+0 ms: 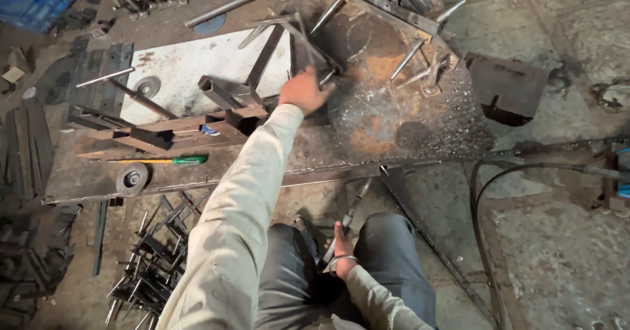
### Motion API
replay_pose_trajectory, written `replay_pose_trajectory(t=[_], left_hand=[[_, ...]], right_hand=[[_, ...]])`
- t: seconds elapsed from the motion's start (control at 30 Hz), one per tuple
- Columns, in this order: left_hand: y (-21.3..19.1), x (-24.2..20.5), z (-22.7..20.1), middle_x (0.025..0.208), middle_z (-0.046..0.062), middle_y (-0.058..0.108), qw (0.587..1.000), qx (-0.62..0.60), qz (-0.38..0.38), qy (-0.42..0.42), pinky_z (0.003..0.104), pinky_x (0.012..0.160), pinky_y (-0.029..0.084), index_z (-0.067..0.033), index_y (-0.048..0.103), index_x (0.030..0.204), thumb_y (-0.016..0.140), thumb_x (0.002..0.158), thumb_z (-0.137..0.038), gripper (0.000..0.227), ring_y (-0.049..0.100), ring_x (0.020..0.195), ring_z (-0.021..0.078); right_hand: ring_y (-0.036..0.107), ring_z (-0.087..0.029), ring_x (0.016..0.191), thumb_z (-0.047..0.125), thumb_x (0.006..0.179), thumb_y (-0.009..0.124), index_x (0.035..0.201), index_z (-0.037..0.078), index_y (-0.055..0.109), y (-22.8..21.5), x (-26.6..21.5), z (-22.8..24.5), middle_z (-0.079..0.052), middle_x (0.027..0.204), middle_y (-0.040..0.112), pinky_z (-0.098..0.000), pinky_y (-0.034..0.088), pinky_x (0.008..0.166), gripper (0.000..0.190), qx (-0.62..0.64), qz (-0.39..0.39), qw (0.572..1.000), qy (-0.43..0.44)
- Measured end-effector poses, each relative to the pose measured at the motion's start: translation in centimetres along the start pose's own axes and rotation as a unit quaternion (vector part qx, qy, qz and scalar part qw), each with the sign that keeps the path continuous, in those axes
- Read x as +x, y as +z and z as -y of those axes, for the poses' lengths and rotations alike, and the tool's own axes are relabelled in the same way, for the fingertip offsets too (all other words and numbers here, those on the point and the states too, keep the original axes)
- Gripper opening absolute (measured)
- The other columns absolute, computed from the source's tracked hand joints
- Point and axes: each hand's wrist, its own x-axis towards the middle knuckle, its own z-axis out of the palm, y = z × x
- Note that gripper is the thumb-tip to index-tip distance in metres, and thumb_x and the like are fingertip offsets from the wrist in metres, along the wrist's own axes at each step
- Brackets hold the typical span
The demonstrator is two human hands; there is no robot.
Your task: Welding small metal strips together to form a frame on a workbench.
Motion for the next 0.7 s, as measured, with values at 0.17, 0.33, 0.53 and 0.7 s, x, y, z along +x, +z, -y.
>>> replay_pose_trajectory(t=[0.17,0.33,0.53,0.7], left_hand=[[2.7,0.1,-1.1,0.110,0.018,0.073,0.981,0.141,0.084,0.102,0.050,0.081,0.057,-0.0011,0.059,0.128,0.059,0.096,-0.059,0.066,0.072,0.098,0.0371],[6.6,-3.2,-2.1,0.103,0.013,0.075,0.955,0.213,0.094,0.181,0.049,0.072,0.058,-0.0022,0.052,0.141,0.063,0.092,-0.055,0.073,0.074,0.091,0.0335],[6.8,-11.8,-3.4,0.096,0.009,0.075,0.925,0.267,0.087,0.255,0.042,0.068,0.058,-0.0033,0.054,0.138,0.065,0.070,-0.076,0.100,0.074,0.086,0.0263],[6.7,-14.9,-0.7,0.096,0.012,0.075,0.922,0.271,0.193,0.196,0.045,0.068,0.056,-0.0042,0.059,0.129,0.060,0.082,-0.082,0.091,0.074,0.085,0.0313]], right_hand=[[0.061,-0.019,0.060,0.068,0.078,0.070,0.132,0.021,0.049,-0.8,1.3,-0.5,-0.002,0.078,0.060,-0.0373,0.052,0.054,0.075,0.033,0.022,0.999,-0.014],[0.057,-0.023,0.056,0.068,0.079,0.069,0.127,0.019,0.051,-0.8,0.2,1.1,-0.008,0.072,0.057,-0.0397,0.048,0.051,0.071,0.030,0.016,0.999,0.006],[0.057,-0.021,0.056,0.066,0.082,0.071,0.124,0.017,0.053,-1.5,-0.8,1.5,-0.005,0.072,0.057,-0.0386,0.050,0.051,0.067,0.046,0.035,0.998,-0.013],[0.057,-0.020,0.061,0.064,0.080,0.072,0.122,0.019,0.052,-1.9,-0.7,1.6,-0.004,0.079,0.059,-0.0382,0.050,0.053,0.065,0.064,0.028,0.997,-0.038]])
